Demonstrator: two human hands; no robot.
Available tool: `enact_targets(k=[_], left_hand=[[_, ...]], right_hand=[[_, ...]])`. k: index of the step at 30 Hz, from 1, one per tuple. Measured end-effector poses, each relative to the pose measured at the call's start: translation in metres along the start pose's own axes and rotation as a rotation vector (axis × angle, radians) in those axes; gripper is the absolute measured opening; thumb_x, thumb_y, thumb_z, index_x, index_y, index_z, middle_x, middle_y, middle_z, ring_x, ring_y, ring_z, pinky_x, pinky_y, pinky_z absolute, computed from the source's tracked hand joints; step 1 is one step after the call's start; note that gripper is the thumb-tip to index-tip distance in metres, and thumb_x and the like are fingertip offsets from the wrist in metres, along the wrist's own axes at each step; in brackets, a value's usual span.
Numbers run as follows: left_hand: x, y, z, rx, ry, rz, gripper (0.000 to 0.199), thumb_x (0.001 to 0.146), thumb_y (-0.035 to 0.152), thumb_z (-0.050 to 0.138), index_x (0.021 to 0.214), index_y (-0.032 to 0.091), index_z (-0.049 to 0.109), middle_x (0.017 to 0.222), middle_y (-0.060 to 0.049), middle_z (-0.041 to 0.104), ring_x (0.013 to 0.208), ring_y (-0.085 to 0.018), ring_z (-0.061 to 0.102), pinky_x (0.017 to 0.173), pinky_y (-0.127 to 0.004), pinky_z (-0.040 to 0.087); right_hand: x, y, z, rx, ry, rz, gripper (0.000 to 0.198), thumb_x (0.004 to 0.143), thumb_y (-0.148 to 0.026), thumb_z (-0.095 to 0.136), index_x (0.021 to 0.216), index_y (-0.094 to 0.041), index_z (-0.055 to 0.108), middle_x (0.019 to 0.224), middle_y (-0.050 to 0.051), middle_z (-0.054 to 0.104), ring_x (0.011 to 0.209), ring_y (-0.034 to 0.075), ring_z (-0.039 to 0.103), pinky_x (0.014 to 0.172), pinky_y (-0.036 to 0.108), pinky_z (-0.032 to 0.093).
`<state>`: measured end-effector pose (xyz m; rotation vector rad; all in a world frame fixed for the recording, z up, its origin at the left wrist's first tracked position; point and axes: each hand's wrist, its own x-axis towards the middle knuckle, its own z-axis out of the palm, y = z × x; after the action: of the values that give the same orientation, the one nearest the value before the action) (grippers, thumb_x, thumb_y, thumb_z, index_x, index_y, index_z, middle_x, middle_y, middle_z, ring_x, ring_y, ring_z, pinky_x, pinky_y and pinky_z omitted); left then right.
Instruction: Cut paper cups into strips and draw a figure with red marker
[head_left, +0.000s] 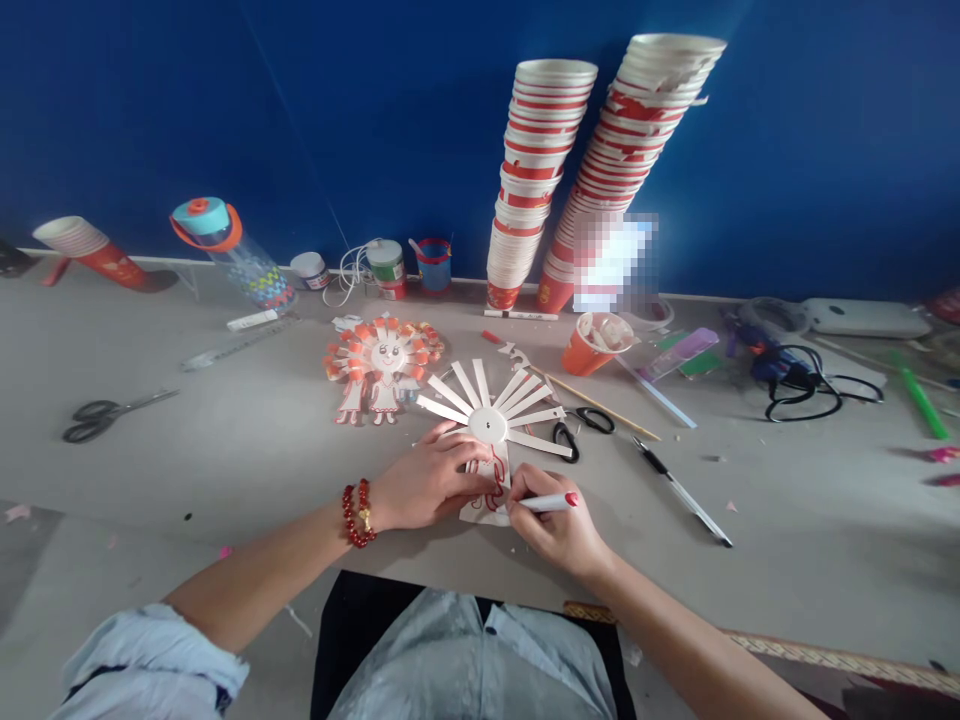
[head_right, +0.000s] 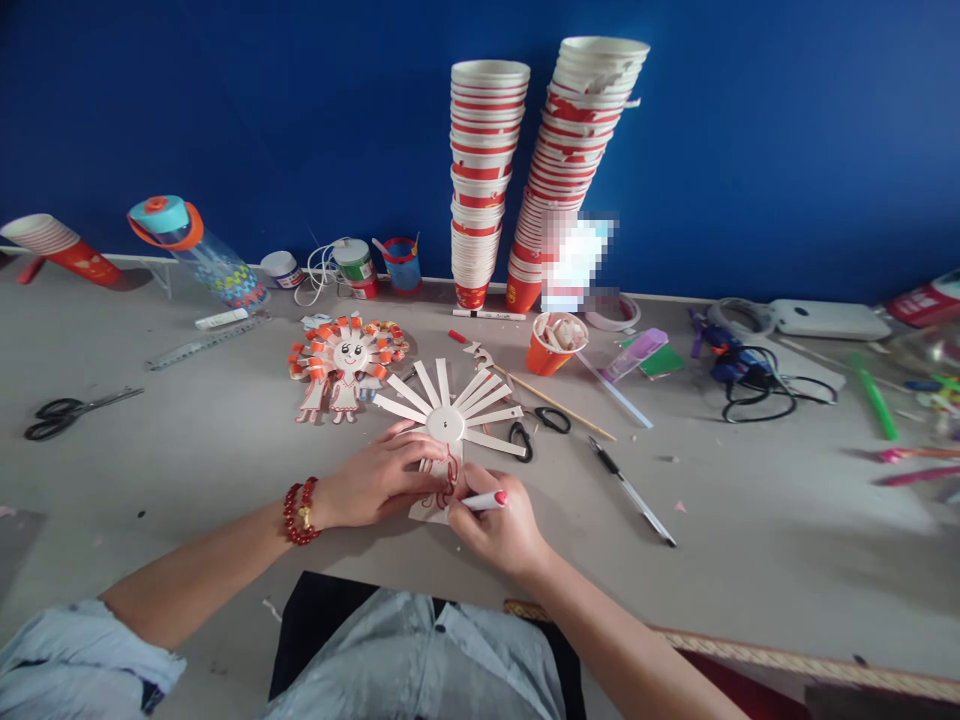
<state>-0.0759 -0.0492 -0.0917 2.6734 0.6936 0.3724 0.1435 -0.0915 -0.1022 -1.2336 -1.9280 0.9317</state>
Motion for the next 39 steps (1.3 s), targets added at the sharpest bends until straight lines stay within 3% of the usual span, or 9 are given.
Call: enact_targets(k=[11, 22, 39], left_hand=[[-0.0010, -0.0016, 0.0017, -0.011, -0.015, -0.009, 0.031, 0.093, 0.019, 0.048, 0.119, 0.031, 0.059, 0.125, -0.004, 0.058, 0.121, -0.024, 0.048, 0.111, -0.049, 0.025], [-0.0001, 0.0006, -0.0007, -0.039, -0.017, -0.008, 0.035, 0.088, 0.015, 0.051, 0.119, 0.029, 0.057, 0.126, -0.005, 0.058, 0.121, -0.025, 0.048, 0.109, -0.048, 0.026], [0.0000, 0.0009, 0.0002, -0.038, 0.000, -0.013, 0.036, 0.087, 0.016, 0.053, 0.121, 0.028, 0.057, 0.126, -0.005, 0.058, 0.120, -0.025, 0.049, 0.110, -0.048, 0.027]], right_hand=[[-0.0011, 0.0014, -0.0017, 0.123, 0.057, 0.024, 0.011, 0.076, -0.014, 0.047, 0.068, -0.021, 0.048, 0.057, -0.004, 0.049, 0.049, 0.011, 0.041, 0.047, 0.021, 0.033], [0.0030, -0.0023, 0.0026, -0.036, 0.020, 0.024, 0.008, 0.073, -0.015, 0.050, 0.070, -0.023, 0.051, 0.060, -0.003, 0.060, 0.051, 0.013, 0.050, 0.051, 0.021, 0.038], [0.0043, -0.0029, 0.0040, -0.064, -0.014, 0.053, 0.006, 0.075, -0.020, 0.053, 0.071, -0.023, 0.054, 0.066, -0.001, 0.068, 0.054, 0.014, 0.058, 0.054, 0.021, 0.042]])
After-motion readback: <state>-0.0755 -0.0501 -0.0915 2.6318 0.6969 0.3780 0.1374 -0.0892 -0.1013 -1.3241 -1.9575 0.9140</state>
